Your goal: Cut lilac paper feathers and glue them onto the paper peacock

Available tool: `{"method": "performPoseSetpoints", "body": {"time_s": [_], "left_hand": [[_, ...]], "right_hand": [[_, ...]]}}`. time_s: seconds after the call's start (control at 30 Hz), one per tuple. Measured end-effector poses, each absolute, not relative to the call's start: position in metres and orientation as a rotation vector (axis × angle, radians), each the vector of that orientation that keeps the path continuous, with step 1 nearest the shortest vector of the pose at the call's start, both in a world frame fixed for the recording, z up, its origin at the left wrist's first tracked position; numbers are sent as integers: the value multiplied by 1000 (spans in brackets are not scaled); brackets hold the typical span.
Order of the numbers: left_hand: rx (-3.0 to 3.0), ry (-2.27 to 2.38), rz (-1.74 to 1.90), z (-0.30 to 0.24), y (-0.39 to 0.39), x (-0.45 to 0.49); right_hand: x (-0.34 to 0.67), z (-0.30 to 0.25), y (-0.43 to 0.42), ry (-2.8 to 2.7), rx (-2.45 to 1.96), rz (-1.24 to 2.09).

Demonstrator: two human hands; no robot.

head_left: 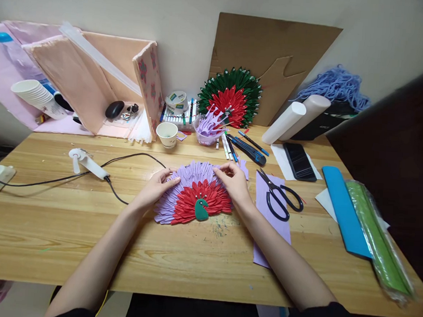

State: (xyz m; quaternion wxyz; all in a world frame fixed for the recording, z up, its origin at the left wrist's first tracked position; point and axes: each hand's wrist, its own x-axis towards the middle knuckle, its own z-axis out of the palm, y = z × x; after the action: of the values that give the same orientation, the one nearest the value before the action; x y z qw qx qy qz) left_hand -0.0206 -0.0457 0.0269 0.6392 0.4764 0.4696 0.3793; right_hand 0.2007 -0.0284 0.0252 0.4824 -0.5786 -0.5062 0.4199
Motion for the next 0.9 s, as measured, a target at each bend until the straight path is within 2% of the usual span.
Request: {"method": "performPoseSetpoints", "body": {"time_s": [0.27, 0.5, 0.9], "left_hand": [[1104, 1084, 872, 25, -45, -22], [1112, 1096, 873, 24, -44, -21], [1078, 1080, 865, 26, -45, -20]], "right_hand": [[201, 22, -28, -1188, -1403, 1048], [210, 25, -25, -1277, -1297, 1248], [215, 24, -24, -1419, -1277, 1262]]}}
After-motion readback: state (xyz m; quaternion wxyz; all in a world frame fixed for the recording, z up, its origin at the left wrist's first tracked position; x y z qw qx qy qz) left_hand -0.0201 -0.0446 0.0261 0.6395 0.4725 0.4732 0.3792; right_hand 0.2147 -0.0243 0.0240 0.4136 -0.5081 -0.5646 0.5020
